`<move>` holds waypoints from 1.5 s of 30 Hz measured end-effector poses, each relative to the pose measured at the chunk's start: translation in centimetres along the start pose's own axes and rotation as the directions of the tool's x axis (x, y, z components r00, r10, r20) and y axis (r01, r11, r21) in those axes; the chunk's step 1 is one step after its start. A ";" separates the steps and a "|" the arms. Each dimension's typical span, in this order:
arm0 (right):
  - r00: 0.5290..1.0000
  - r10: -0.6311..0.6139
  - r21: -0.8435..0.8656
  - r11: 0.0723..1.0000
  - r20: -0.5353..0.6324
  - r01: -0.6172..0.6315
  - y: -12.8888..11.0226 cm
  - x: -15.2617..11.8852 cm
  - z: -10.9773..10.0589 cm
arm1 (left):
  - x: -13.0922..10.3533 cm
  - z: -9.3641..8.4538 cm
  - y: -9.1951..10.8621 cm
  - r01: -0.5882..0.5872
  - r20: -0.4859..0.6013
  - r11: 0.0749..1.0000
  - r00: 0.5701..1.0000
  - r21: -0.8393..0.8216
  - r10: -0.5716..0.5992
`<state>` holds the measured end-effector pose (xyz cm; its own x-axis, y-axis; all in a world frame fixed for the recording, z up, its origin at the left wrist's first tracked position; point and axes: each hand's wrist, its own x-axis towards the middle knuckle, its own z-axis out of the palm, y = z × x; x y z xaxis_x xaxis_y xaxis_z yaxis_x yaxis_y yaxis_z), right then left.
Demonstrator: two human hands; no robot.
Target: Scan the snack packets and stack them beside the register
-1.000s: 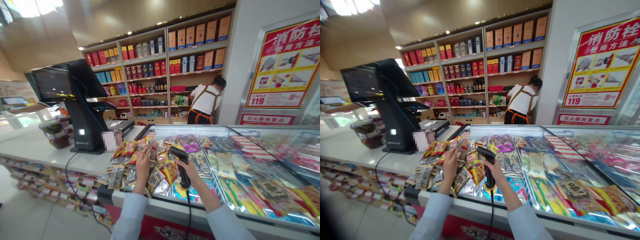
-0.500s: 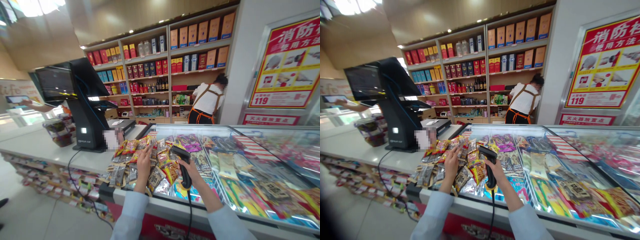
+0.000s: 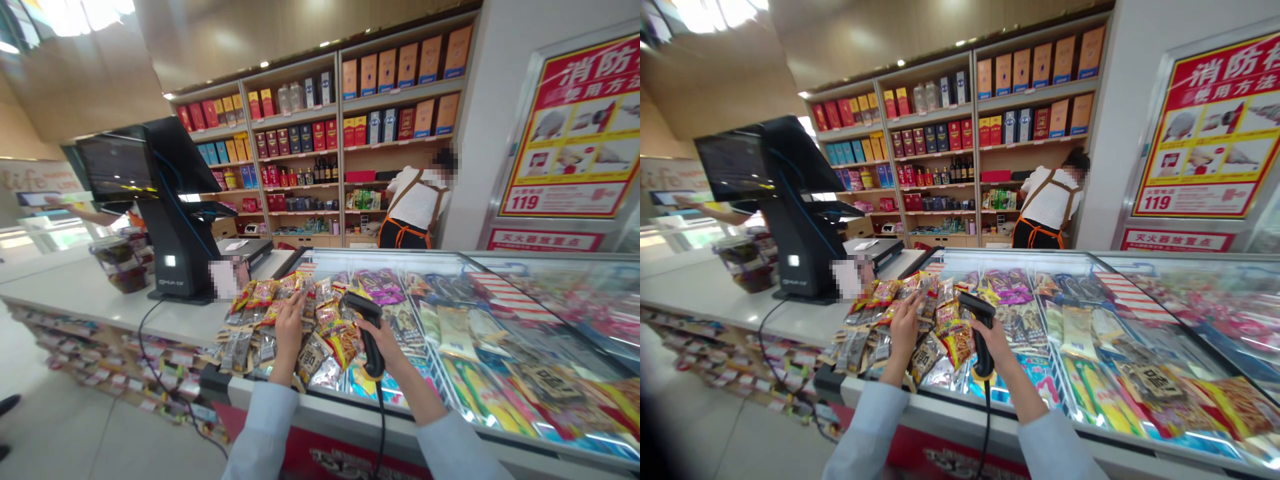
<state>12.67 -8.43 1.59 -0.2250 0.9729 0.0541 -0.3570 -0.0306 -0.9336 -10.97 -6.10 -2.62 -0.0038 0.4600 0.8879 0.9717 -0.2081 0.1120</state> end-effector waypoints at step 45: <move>0.982 -0.188 -0.300 0.938 -0.020 0.173 0.1 -0.2 0.0 | 0.3 -0.5 0.2 -0.095 -0.020 0.995 0.995 0.023 0.095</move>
<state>12.68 -8.60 1.47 -0.1353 0.9658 0.2212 -0.1015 0.2085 -0.9727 -10.87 -6.49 -2.09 0.0839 0.4207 0.9033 0.9729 -0.2306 0.0170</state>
